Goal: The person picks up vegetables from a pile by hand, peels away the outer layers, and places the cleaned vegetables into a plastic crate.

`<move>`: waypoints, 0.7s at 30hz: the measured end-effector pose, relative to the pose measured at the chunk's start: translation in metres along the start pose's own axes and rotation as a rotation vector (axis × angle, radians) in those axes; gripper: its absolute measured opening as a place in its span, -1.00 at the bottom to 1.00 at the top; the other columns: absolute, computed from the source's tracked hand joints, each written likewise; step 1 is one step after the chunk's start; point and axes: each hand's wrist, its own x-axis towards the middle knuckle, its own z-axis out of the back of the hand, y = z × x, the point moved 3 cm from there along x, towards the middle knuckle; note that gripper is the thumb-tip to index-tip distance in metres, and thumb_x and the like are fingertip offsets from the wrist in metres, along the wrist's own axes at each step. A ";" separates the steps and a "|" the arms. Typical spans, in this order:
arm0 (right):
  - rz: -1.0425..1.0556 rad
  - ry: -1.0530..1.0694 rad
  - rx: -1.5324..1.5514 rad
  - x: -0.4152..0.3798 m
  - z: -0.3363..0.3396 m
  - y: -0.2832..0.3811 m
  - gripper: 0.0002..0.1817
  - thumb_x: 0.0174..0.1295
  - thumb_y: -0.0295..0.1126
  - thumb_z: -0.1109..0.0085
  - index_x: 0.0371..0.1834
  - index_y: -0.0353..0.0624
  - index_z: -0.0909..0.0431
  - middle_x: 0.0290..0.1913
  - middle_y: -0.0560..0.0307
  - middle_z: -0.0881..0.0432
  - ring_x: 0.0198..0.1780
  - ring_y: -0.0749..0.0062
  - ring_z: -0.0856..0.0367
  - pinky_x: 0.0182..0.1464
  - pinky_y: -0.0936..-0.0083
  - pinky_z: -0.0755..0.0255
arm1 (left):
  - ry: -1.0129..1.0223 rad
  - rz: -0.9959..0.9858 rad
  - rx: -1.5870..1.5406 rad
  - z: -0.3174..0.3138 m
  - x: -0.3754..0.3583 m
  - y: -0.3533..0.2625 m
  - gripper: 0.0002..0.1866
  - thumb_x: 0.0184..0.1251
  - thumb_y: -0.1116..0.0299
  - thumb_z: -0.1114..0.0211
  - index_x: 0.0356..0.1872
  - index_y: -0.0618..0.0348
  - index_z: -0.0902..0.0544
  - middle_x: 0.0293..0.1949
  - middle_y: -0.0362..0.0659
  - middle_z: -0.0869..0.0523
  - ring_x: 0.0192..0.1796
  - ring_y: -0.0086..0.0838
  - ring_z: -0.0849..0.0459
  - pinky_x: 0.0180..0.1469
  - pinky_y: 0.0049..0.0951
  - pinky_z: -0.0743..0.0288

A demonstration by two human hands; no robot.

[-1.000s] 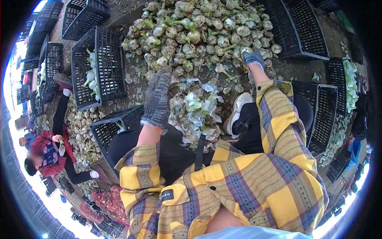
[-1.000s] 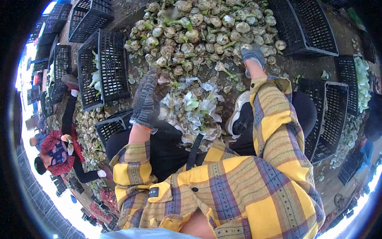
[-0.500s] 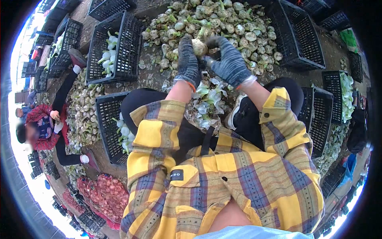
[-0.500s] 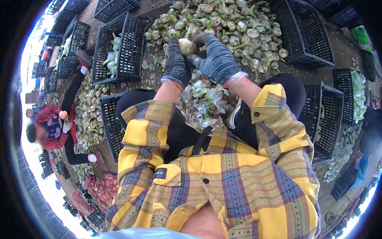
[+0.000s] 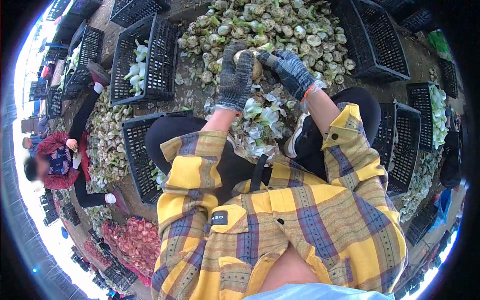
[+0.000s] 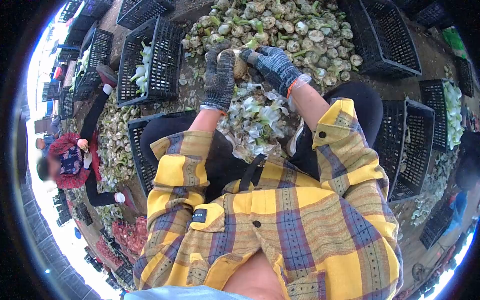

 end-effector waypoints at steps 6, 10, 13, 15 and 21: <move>0.052 0.026 -0.154 -0.013 0.003 0.017 -0.55 0.12 -0.07 -0.08 -0.53 -0.34 -0.51 -0.64 0.17 -0.50 -0.63 0.58 -0.42 -0.54 0.60 -0.30 | -0.003 0.002 0.010 -0.003 -0.001 0.001 -0.72 0.28 0.28 -0.02 -0.07 0.21 -0.39 -0.13 -0.09 -0.46 -0.07 -0.42 -0.42 0.05 -0.45 -0.26; 0.103 0.054 -0.137 -0.018 0.003 0.020 -0.63 0.15 -0.14 -0.04 -0.49 -0.31 -0.50 -0.63 0.25 -0.45 -0.58 0.61 -0.37 -0.52 0.61 -0.26 | -0.020 -0.018 0.002 -0.003 -0.001 0.006 -0.71 0.27 0.25 -0.03 -0.09 0.22 -0.37 -0.19 -0.11 -0.47 -0.13 -0.42 -0.44 0.01 -0.45 -0.29; 0.180 0.047 -0.195 -0.013 0.002 0.012 -0.68 0.17 -0.24 -0.02 -0.43 -0.36 -0.50 -0.59 0.22 -0.49 -0.54 0.58 -0.40 -0.46 0.58 -0.31 | -0.023 -0.046 0.004 -0.001 0.000 0.006 -0.71 0.27 0.25 -0.04 -0.10 0.23 -0.37 -0.20 -0.12 -0.48 -0.16 -0.45 -0.45 -0.01 -0.49 -0.30; 0.228 0.020 -0.205 -0.007 0.003 0.001 -0.71 0.17 -0.29 -0.01 -0.39 -0.38 -0.49 -0.56 0.18 -0.51 -0.51 0.55 -0.42 -0.42 0.56 -0.33 | -0.027 -0.006 -0.059 -0.002 -0.002 0.010 -0.71 0.28 0.23 -0.02 -0.09 0.19 -0.39 -0.17 -0.13 -0.47 -0.13 -0.46 -0.45 -0.02 -0.47 -0.33; 0.408 -0.078 -0.434 -0.008 0.002 0.002 -0.73 0.10 -0.35 -0.04 -0.24 -0.37 -0.50 -0.43 -0.03 -0.58 -0.40 0.37 -0.48 -0.28 0.47 -0.36 | 0.018 0.584 -0.508 -0.004 -0.001 0.031 -0.61 0.21 -0.08 0.03 -0.11 -0.08 -0.44 -0.25 -0.21 -0.52 -0.29 -0.43 -0.56 -0.39 -0.34 -0.54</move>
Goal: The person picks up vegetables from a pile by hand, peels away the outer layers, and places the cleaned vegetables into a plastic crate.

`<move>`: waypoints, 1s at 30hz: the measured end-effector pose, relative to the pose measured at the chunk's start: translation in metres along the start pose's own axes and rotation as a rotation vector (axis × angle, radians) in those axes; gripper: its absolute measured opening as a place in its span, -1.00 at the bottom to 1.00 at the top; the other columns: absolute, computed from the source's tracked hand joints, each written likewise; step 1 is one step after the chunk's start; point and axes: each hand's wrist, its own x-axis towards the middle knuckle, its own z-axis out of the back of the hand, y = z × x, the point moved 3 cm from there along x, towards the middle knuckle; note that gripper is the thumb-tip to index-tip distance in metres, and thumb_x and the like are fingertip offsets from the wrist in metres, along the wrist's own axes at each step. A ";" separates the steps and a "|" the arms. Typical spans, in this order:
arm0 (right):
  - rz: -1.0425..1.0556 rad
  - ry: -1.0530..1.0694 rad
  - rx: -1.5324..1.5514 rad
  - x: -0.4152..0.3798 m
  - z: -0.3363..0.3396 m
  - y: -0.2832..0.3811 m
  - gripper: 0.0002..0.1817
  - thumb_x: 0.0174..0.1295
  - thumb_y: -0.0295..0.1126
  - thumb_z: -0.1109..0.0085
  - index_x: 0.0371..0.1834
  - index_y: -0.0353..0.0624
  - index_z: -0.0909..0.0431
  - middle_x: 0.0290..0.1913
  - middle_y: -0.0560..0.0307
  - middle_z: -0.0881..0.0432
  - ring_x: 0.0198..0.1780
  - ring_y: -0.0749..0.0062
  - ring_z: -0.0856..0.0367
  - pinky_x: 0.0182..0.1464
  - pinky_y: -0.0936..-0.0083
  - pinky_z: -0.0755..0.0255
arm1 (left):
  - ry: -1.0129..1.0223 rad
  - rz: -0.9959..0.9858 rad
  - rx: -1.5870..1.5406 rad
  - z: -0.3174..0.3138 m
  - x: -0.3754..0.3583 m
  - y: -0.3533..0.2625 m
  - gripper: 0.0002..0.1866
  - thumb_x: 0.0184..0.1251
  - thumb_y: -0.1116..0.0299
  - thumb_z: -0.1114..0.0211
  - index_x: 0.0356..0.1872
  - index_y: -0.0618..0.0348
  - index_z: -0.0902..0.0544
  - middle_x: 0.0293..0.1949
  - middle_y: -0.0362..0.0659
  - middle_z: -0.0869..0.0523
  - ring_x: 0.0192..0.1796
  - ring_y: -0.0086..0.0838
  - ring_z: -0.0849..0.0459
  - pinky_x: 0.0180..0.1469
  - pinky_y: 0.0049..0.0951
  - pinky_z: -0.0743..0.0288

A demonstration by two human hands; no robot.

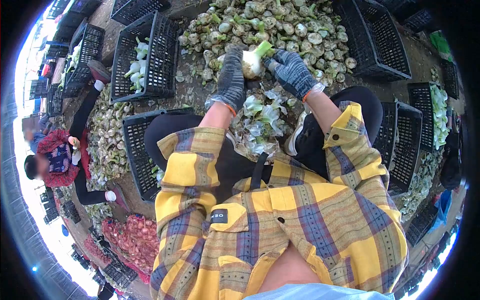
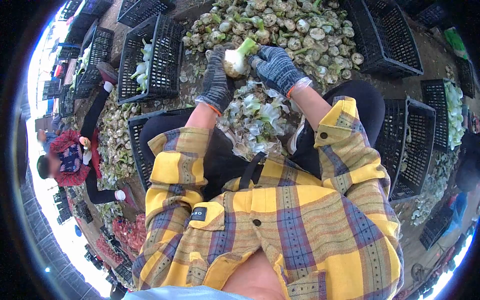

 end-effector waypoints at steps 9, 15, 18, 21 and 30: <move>-0.170 -0.032 0.069 0.007 -0.003 -0.021 -0.73 0.10 -0.34 0.00 -0.25 -0.33 -0.50 -0.44 -0.03 -0.57 -0.43 0.37 -0.46 -0.29 0.45 -0.35 | -0.099 -0.337 0.204 -0.014 -0.016 -0.006 -0.51 0.08 -0.16 -0.11 -0.15 0.00 -0.45 -0.32 -0.10 -0.56 -0.26 -0.33 -0.59 -0.38 -0.36 -0.59; -0.058 -0.141 0.008 0.006 -0.008 -0.025 -0.71 0.14 -0.29 0.03 -0.27 -0.34 -0.48 -0.47 0.05 -0.54 -0.43 0.42 -0.44 -0.32 0.46 -0.34 | 0.115 0.318 -0.228 0.004 -0.003 0.005 -0.48 0.08 -0.16 -0.12 -0.12 0.03 -0.44 -0.34 -0.12 -0.56 -0.33 -0.34 -0.61 -0.40 -0.42 -0.58; -0.172 -0.019 0.077 0.002 0.000 -0.012 -0.60 0.13 -0.23 0.05 -0.13 -0.38 -0.45 -0.20 -0.21 -0.55 -0.16 0.07 -0.52 -0.09 0.39 -0.35 | 0.079 -0.013 0.020 0.002 -0.003 0.009 -0.53 0.10 -0.09 -0.14 -0.12 0.03 -0.44 -0.30 -0.14 -0.56 -0.32 -0.39 -0.60 -0.39 -0.39 -0.58; -0.243 -0.048 0.074 0.007 -0.005 -0.033 -0.58 0.14 -0.22 0.06 -0.11 -0.40 -0.43 -0.17 -0.18 -0.55 -0.14 0.08 -0.52 -0.07 0.40 -0.35 | 0.108 0.121 0.013 0.003 -0.004 0.007 -0.58 0.16 0.03 -0.14 -0.07 0.08 -0.41 -0.25 -0.16 -0.54 -0.29 -0.47 -0.58 -0.41 -0.43 -0.58; 0.219 0.130 -0.634 0.002 0.003 -0.009 -0.69 0.19 -0.32 0.13 -0.17 -0.37 -0.44 -0.20 -0.20 -0.53 -0.16 0.15 -0.53 -0.02 0.43 -0.37 | 0.167 0.062 -0.038 -0.001 -0.009 0.000 -0.57 0.16 0.09 -0.17 -0.03 0.11 -0.40 -0.23 -0.15 -0.56 -0.30 -0.44 -0.59 -0.39 -0.49 -0.58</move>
